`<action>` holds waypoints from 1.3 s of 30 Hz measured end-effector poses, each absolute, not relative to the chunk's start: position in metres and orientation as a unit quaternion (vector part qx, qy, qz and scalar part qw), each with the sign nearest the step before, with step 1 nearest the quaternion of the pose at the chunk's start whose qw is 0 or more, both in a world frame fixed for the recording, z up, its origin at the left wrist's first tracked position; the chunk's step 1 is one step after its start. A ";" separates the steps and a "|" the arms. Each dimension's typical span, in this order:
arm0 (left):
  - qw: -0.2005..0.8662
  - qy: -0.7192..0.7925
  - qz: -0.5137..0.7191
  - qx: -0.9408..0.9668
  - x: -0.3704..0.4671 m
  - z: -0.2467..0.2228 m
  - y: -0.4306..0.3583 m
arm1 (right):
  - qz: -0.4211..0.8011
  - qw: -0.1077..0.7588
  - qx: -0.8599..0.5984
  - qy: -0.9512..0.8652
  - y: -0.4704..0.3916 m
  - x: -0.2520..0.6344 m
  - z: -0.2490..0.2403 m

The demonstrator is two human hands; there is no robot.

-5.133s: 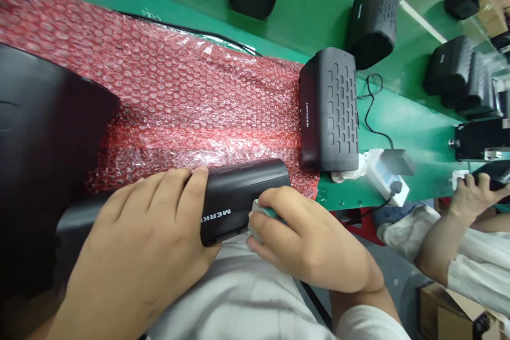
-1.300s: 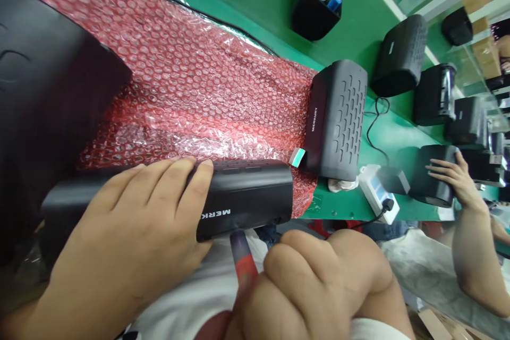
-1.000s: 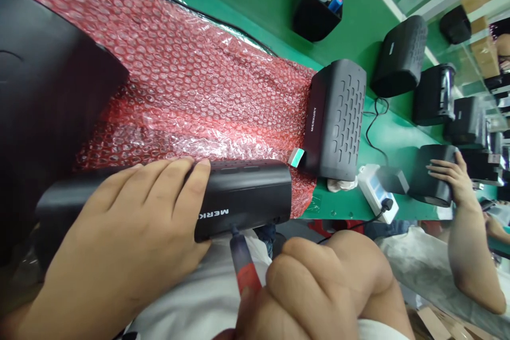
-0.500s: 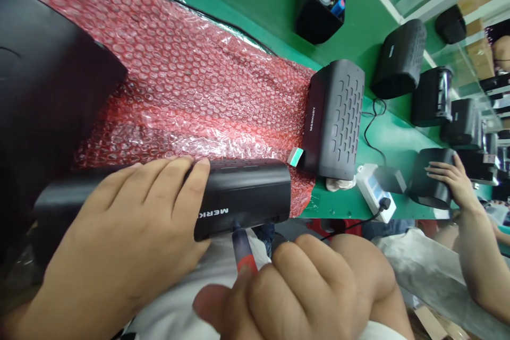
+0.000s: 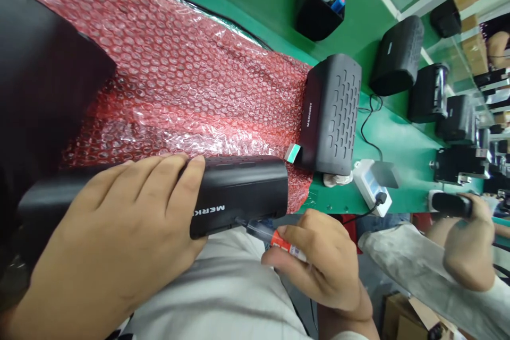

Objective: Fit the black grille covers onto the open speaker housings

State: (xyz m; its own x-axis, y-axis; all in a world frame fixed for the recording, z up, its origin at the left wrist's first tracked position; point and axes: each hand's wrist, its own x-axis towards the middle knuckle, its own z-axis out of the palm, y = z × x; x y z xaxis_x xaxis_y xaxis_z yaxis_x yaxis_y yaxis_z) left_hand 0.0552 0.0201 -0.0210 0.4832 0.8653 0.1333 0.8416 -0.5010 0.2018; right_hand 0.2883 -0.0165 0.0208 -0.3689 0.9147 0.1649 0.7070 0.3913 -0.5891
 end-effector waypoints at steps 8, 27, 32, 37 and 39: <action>0.053 0.494 0.100 0.862 0.054 -0.021 0.020 | 0.298 0.403 -0.588 -0.635 -0.034 0.280 -0.011; 0.048 0.489 0.098 0.866 0.055 -0.021 0.022 | 0.302 0.338 -0.632 -0.629 -0.053 0.274 -0.016; 0.048 0.486 0.102 0.867 0.055 -0.021 0.022 | 0.315 0.296 -0.645 -0.630 -0.047 0.273 -0.010; 0.056 0.490 0.089 0.866 0.054 -0.022 0.021 | 0.399 0.267 -0.654 -0.585 -0.049 0.274 -0.005; 0.058 0.490 0.086 0.865 0.054 -0.023 0.021 | 0.441 0.292 -0.643 -0.554 -0.051 0.279 -0.002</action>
State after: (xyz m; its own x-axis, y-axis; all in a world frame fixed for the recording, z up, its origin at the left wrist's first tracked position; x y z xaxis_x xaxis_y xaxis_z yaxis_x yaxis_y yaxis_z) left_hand 0.0535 0.0209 -0.0231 0.5041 0.8587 0.0926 0.8386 -0.5123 0.1853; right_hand 0.2792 -0.0506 -0.0021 -0.0030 0.9699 -0.2434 0.4557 -0.2154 -0.8637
